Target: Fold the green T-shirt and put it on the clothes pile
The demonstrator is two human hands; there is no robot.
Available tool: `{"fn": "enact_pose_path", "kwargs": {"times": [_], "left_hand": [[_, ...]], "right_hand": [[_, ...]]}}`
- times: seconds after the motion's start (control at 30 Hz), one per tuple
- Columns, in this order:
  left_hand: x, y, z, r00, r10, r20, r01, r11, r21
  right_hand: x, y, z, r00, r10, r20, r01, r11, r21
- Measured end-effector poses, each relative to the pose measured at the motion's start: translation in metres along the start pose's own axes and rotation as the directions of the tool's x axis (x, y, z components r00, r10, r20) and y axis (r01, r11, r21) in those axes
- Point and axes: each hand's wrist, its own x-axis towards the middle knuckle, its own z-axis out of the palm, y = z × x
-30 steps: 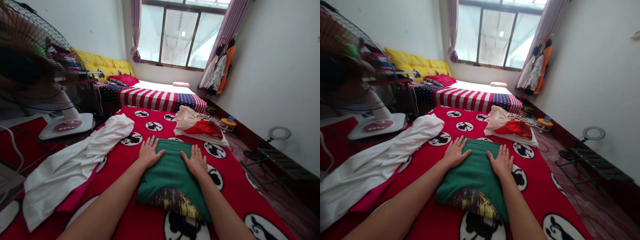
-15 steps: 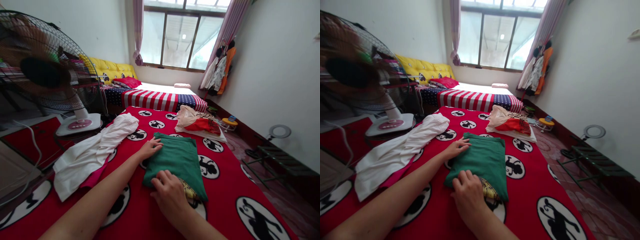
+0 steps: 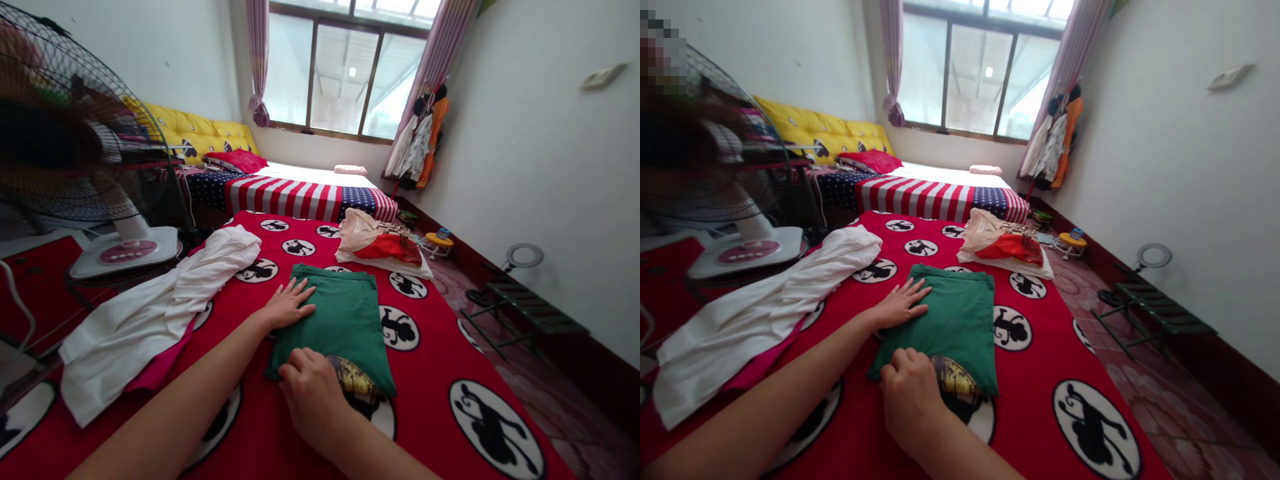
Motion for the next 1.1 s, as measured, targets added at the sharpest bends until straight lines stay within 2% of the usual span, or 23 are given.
{"fn": "enact_pose_path", "kwargs": {"times": [0.07, 0.13, 0.2, 0.27, 0.33, 0.4, 0.47, 0.53, 0.6, 0.7, 0.8, 0.93, 1.0, 1.1], "left_hand": [[-0.002, 0.009, -0.004, 0.999, -0.035, -0.001, 0.035, 0.999, 0.004], [-0.010, 0.023, -0.003, 0.998, -0.034, -0.057, 0.035, 0.999, 0.013], [-0.023, 0.037, 0.005, 0.990, 0.057, -0.128, -0.055, 0.998, 0.013], [-0.038, 0.046, 0.018, 0.972, 0.175, -0.155, -0.173, 0.985, 0.022], [-0.051, 0.049, 0.032, 0.961, 0.223, -0.165, -0.214, 0.974, 0.071], [-0.058, 0.046, 0.043, 0.955, 0.228, -0.189, -0.201, 0.968, 0.148], [-0.061, 0.042, 0.049, 0.948, 0.232, -0.216, -0.190, 0.962, 0.198], [-0.061, 0.040, 0.052, 0.943, 0.243, -0.229, -0.194, 0.957, 0.217], [-0.061, 0.041, 0.052, 0.940, 0.242, -0.241, -0.190, 0.957, 0.219], [-0.061, 0.047, 0.047, 0.951, 0.215, -0.221, -0.173, 0.966, 0.195], [-0.047, 0.051, 0.035, 0.966, 0.186, -0.180, -0.159, 0.975, 0.154], [-0.004, 0.035, 0.016, 0.977, 0.101, -0.187, -0.072, 0.986, 0.153], [0.017, 0.019, 0.012, 0.975, 0.031, -0.222, 0.001, 0.990, 0.141], [0.034, -0.001, 0.014, 0.951, -0.066, -0.301, 0.101, 0.989, 0.104]], "right_hand": [[-0.003, -0.001, -0.013, 1.000, 0.031, 0.003, -0.031, 0.995, 0.097], [-0.006, 0.005, -0.028, 0.994, 0.087, -0.067, -0.074, 0.982, 0.175], [-0.014, 0.020, -0.036, 0.972, 0.137, -0.189, -0.102, 0.978, 0.182], [-0.025, 0.043, -0.035, 0.954, 0.164, -0.252, -0.144, 0.985, 0.094], [-0.039, 0.066, -0.027, 0.963, 0.199, -0.182, -0.209, 0.977, -0.035], [-0.051, 0.083, -0.021, 0.964, 0.263, -0.030, -0.265, 0.956, -0.124], [-0.055, 0.090, -0.022, 0.942, 0.317, 0.111, -0.300, 0.943, -0.147], [-0.048, 0.090, -0.032, 0.917, 0.354, 0.185, -0.333, 0.933, -0.134], [-0.033, 0.088, -0.046, 0.916, 0.364, 0.168, -0.350, 0.931, -0.105], [0.000, 0.094, -0.062, 0.940, 0.341, 0.003, -0.340, 0.938, -0.072], [0.031, 0.113, -0.058, 0.940, 0.331, -0.080, -0.337, 0.939, -0.074], [0.053, 0.155, -0.034, 0.937, 0.349, -0.009, -0.345, 0.924, -0.166], [0.055, 0.176, -0.025, 0.890, 0.455, 0.023, -0.443, 0.876, -0.190], [0.051, 0.197, -0.016, 0.797, 0.604, -0.002, -0.593, 0.781, -0.198]]}}
